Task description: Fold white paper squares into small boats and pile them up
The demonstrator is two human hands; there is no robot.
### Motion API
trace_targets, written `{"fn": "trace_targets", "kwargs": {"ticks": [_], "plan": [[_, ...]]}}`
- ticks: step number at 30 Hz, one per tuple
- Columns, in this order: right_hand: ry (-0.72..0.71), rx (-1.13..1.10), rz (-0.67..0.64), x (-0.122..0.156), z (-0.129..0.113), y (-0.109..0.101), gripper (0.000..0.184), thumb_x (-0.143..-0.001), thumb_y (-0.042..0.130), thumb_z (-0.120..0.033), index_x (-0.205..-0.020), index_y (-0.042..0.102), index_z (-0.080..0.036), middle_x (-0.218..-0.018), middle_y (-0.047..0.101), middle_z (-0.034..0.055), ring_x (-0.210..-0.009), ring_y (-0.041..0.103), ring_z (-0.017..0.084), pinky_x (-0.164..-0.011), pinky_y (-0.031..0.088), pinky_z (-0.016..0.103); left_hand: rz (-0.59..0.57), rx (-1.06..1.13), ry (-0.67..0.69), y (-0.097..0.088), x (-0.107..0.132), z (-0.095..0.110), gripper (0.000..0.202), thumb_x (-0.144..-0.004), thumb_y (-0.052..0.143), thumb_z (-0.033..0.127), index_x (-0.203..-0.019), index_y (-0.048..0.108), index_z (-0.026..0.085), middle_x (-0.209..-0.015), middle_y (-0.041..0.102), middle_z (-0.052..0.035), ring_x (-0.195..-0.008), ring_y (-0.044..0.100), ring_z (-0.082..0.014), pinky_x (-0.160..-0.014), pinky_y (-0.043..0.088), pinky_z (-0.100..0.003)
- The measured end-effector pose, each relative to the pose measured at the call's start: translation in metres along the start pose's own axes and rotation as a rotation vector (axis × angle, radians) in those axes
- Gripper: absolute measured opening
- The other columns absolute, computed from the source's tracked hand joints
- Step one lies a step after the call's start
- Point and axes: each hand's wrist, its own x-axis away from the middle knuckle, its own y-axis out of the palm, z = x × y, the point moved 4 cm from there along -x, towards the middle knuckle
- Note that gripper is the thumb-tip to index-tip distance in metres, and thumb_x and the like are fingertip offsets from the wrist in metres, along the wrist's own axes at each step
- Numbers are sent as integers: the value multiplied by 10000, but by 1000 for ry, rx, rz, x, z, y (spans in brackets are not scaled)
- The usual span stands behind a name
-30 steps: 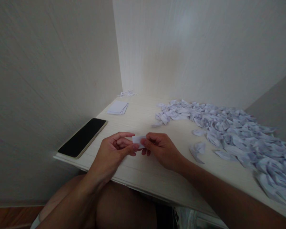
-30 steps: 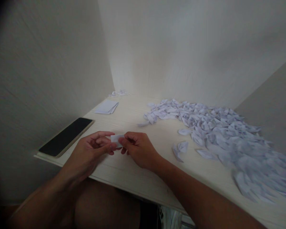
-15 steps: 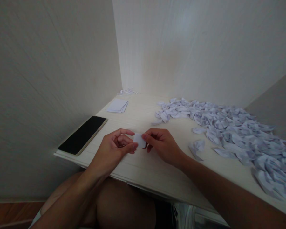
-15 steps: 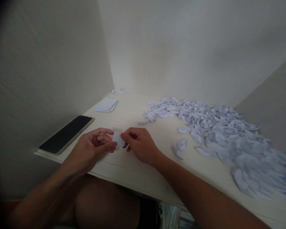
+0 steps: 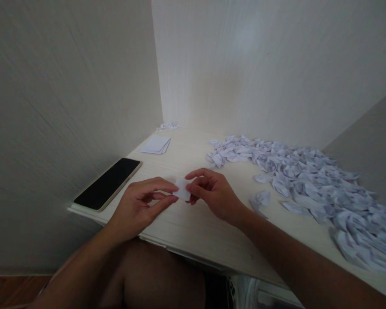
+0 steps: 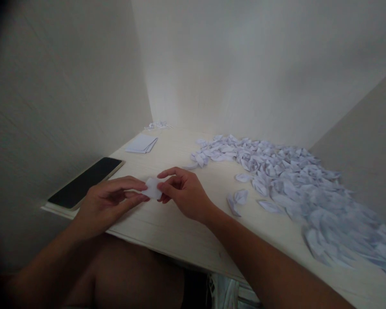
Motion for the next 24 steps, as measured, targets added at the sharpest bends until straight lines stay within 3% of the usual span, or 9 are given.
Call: {"fn": "trace_targets", "kwargs": {"ticks": [3,10,14,19,24], "plan": [[-36,34,-30,0,-3,2,187,-793,764,-335,-840,692,-169,-688,692,-8,-586,637,96,-582,538,233,-63,64,22,-1,2,-2,195,-816,718,119,-979,740,224,-965,751,-42,-814,718,-148,-695,616,-231],[-8,-3,-137,1,-3,4,213,-738,810,-246,-925,729,-185,-752,733,2,-659,674,107,-652,555,249,-58,145,7,-9,4,-9,232,-782,745,90,-962,739,236,-944,747,-30,-857,716,-147,-733,608,-225],[8,70,-135,4,0,4,247,-704,825,-187,-937,741,-192,-792,752,14,-732,697,121,-705,547,257,-106,184,18,-13,4,-8,235,-797,725,75,-965,739,239,-951,738,-35,-851,702,-139,-729,595,-225],[-90,253,-85,5,-4,3,208,-727,816,-226,-921,752,-186,-767,730,18,-679,659,116,-648,533,250,-156,183,43,-11,4,-6,240,-817,697,64,-977,737,238,-978,721,-42,-868,693,-140,-731,583,-231],[-291,376,-89,8,-15,6,99,-772,781,-216,-868,769,-197,-906,732,46,-730,662,121,-646,535,246,-161,89,67,-9,4,-4,199,-804,723,83,-940,742,227,-959,729,-41,-865,706,-156,-746,584,-247]]}}
